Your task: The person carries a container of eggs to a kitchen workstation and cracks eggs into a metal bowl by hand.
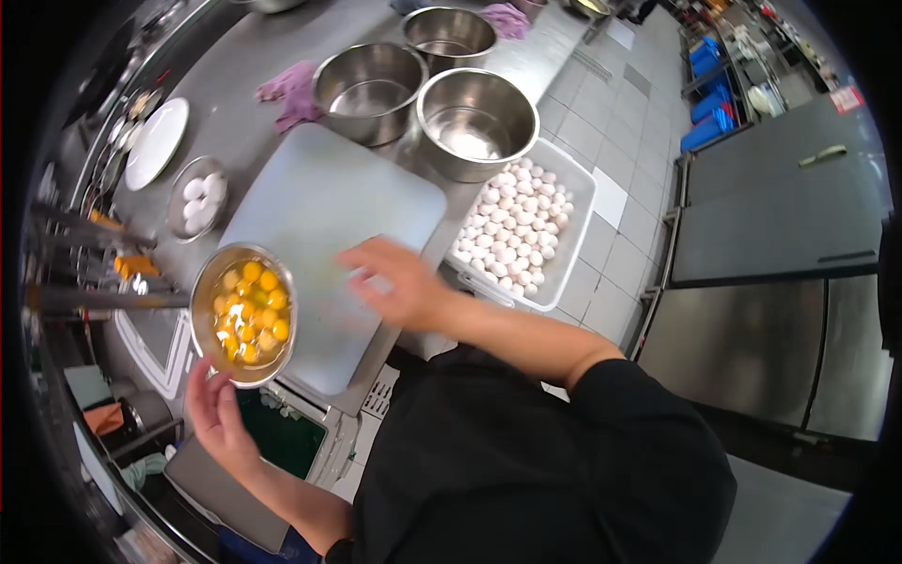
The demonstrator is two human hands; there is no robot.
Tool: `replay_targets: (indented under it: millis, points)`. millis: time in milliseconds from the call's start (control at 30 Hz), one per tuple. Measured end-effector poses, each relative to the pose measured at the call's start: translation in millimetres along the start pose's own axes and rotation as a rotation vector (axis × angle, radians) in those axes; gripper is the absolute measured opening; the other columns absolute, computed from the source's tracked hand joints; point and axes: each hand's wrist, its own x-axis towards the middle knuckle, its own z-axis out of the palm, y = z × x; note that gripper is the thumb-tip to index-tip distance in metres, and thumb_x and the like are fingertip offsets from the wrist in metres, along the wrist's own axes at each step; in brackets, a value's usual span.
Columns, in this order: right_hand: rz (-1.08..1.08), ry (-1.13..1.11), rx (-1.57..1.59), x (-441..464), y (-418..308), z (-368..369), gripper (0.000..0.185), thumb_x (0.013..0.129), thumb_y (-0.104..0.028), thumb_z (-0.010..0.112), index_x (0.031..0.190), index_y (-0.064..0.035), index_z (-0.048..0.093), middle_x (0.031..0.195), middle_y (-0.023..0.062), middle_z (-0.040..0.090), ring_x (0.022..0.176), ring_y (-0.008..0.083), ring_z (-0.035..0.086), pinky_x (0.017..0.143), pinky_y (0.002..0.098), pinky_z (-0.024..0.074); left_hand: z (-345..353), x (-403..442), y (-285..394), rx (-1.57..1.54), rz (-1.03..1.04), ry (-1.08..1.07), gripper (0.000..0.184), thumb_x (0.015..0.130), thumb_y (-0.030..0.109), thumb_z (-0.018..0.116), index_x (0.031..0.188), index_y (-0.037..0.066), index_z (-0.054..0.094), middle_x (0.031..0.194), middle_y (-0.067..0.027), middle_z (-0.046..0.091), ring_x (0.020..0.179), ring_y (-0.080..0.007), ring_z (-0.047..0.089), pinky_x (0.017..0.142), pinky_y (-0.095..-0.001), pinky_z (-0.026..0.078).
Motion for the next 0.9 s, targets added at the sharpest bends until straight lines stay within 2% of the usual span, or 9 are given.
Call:
replay_targets:
  millis: [67, 200, 333, 433, 533, 600, 700, 867, 900]
  points:
    - [0.214, 0.165, -0.128, -31.8, 48.6, -75.5, 0.027, 0.089, -0.009, 0.064, 0.116, -0.0039, 0.064, 0.101, 0.0123, 0.064, 0.088, 0.0229, 0.066, 0.075, 0.0338, 0.0538, 68.3, 6.4, 32.4, -0.098, -0.046, -0.277, 0.041, 0.091, 0.001, 0.056, 0.131, -0.004, 0.055, 0.121, -0.0136, 0.063, 0.103, -0.0183, 0.062, 0.094, -0.0296, 0.047]
    - [0.656, 0.390, -0.559, -130.9, 197.9, -216.8, 0.025, 0.092, -0.012, 0.064, 0.115, -0.0017, 0.065, 0.108, 0.0161, 0.067, 0.091, 0.0261, 0.066, 0.080, 0.0347, 0.0538, 223.9, 7.4, 64.4, -0.100, -0.048, -0.885, 0.038, 0.088, 0.005, 0.062, 0.125, 0.001, 0.061, 0.116, -0.0118, 0.065, 0.097, -0.0177, 0.065, 0.086, -0.0304, 0.051]
    - [1.243, 0.180, -0.788, -205.0, 307.3, -288.9, 0.047, 0.085, -0.025, 0.068, 0.127, -0.0067, 0.057, 0.121, 0.0203, 0.062, 0.109, 0.0350, 0.063, 0.092, 0.0443, 0.0510, 382.5, -8.6, -11.3, 0.031, -0.244, -1.240, 0.041, 0.089, 0.018, 0.067, 0.126, 0.003, 0.061, 0.116, -0.0101, 0.065, 0.096, -0.0187, 0.066, 0.083, -0.0330, 0.052]
    - [1.437, -0.089, -0.830, -250.7, 383.0, -292.0, 0.055, 0.084, -0.032, 0.072, 0.132, -0.0103, 0.053, 0.124, 0.0197, 0.057, 0.111, 0.0362, 0.062, 0.091, 0.0449, 0.0520, 501.8, -27.6, -119.9, 0.317, -0.168, -1.169, 0.041, 0.089, 0.019, 0.066, 0.128, 0.007, 0.060, 0.120, -0.0126, 0.064, 0.094, -0.0244, 0.066, 0.085, -0.0373, 0.052]
    - [1.403, -0.199, -0.872, -240.7, 379.5, -285.4, 0.062, 0.083, -0.038, 0.075, 0.134, -0.0139, 0.051, 0.126, 0.0194, 0.053, 0.110, 0.0381, 0.062, 0.090, 0.0456, 0.0528, 604.0, -31.7, -188.7, 0.446, -0.043, -1.115, 0.044, 0.089, 0.018, 0.066, 0.132, 0.012, 0.059, 0.131, -0.0129, 0.058, 0.100, -0.0279, 0.064, 0.085, -0.0405, 0.053]
    - [1.419, -0.192, -0.857, -236.8, 378.7, -283.7, 0.062, 0.080, -0.039, 0.078, 0.131, -0.0143, 0.053, 0.126, 0.0197, 0.050, 0.109, 0.0383, 0.063, 0.090, 0.0455, 0.0536, 656.4, -33.7, -222.9, 0.700, 0.237, -1.114, 0.042, 0.088, 0.016, 0.063, 0.130, 0.014, 0.059, 0.132, -0.0121, 0.054, 0.110, -0.0299, 0.060, 0.089, -0.0438, 0.051]
    - [1.407, -0.127, -0.785, -246.3, 382.6, -287.1, 0.058, 0.077, -0.030, 0.082, 0.126, -0.0134, 0.056, 0.124, 0.0223, 0.049, 0.105, 0.0393, 0.064, 0.090, 0.0455, 0.0541, 710.1, -30.9, -270.2, 0.804, 0.482, -1.144, 0.046, 0.085, 0.007, 0.062, 0.128, 0.021, 0.062, 0.130, -0.0104, 0.054, 0.111, -0.0303, 0.058, 0.092, -0.0430, 0.050]
    - [1.335, -0.138, -0.710, -235.4, 388.6, -285.8, 0.052, 0.079, -0.027, 0.078, 0.125, -0.0122, 0.058, 0.119, 0.0221, 0.055, 0.103, 0.0396, 0.064, 0.088, 0.0446, 0.0540, 725.8, -2.4, -264.9, 0.962, 0.516, -1.203, 0.040, 0.086, 0.016, 0.066, 0.125, 0.014, 0.060, 0.125, -0.0124, 0.053, 0.114, -0.0315, 0.058, 0.091, -0.0444, 0.050]
    - [1.310, -0.149, -0.673, -233.2, 383.9, -287.4, 0.050, 0.080, -0.025, 0.075, 0.125, -0.0108, 0.059, 0.116, 0.0218, 0.058, 0.101, 0.0393, 0.065, 0.088, 0.0441, 0.0540, 714.6, -6.4, -256.2, 0.892, 0.305, -1.200, 0.043, 0.084, 0.018, 0.068, 0.126, 0.013, 0.059, 0.125, -0.0133, 0.053, 0.113, -0.0329, 0.058, 0.091, -0.0448, 0.050]
